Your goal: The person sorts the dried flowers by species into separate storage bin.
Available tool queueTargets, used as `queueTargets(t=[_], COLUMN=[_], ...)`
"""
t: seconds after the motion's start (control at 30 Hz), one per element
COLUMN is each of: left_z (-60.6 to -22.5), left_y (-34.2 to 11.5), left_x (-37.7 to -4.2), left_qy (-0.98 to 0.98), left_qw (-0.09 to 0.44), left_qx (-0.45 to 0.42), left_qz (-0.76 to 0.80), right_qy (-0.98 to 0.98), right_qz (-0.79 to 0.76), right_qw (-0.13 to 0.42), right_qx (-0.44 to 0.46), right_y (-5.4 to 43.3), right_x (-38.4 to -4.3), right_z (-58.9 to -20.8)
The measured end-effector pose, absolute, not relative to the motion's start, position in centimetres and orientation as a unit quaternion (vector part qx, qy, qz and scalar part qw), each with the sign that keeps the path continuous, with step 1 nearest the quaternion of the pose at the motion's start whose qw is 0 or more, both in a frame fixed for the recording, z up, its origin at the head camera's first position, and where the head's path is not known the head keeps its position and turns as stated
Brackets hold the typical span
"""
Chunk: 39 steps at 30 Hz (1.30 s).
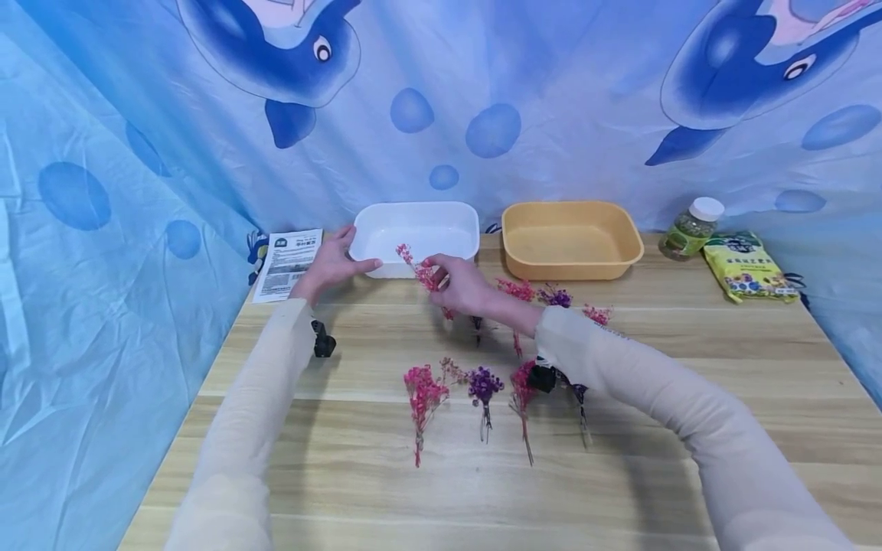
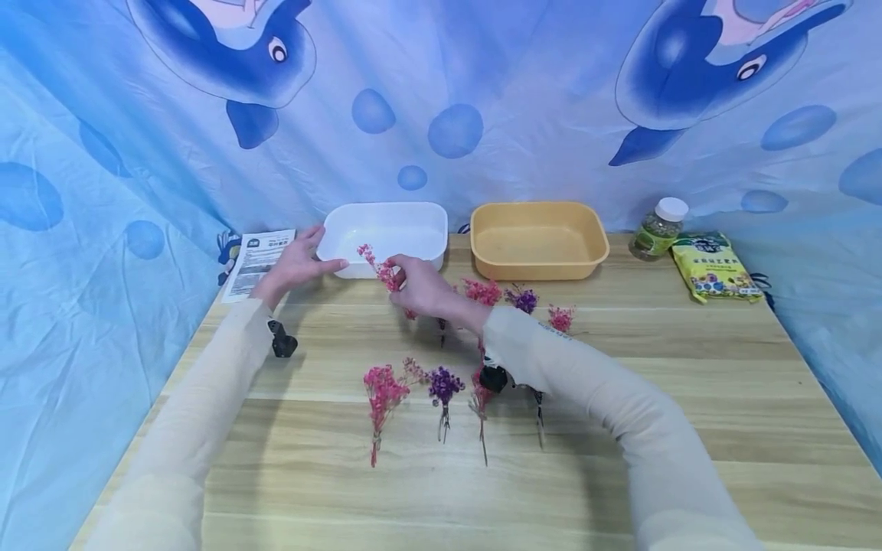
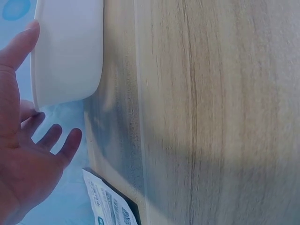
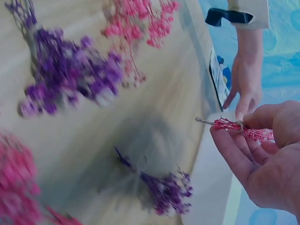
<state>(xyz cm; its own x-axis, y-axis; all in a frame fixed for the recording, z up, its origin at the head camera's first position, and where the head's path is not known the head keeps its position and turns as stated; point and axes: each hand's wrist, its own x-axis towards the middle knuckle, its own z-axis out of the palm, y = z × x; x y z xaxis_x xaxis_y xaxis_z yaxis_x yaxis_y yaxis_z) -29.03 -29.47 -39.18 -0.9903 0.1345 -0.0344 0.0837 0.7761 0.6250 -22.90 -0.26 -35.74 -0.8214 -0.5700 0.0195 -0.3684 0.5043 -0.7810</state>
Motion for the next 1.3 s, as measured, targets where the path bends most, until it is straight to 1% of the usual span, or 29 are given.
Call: queueTargets(t=[0.2,0.5,0.83,1.3], left_z=[-39.3,-39.5,-39.5,-39.5], left_y=[-29.6,-29.6,-29.7,-29.5], left_x=[-29.0,-29.0,-29.0,-29.0], left_qy=[0.941,0.942,0.939,0.938], left_qw=[0.034,0.033,0.035,0.028], left_qx=[0.057,0.049,0.044,0.041], left_qz=[0.332,0.33,0.338,0.344], right_qy=[0.867,0.878,0.887,0.902], right_qz=[-0.378,-0.291,-0.194,-0.091], right_qw=[0.089,0.079,0.088,0.1], right_qx=[-0.313,-0.37,-0.409,-0.411], right_y=[-0.1,-0.5,-1.9,-3.5], right_x=[-24.7,-27.7,-29.7,-31.8], right_z=[-34.6,-32.5,-31.8,-32.2])
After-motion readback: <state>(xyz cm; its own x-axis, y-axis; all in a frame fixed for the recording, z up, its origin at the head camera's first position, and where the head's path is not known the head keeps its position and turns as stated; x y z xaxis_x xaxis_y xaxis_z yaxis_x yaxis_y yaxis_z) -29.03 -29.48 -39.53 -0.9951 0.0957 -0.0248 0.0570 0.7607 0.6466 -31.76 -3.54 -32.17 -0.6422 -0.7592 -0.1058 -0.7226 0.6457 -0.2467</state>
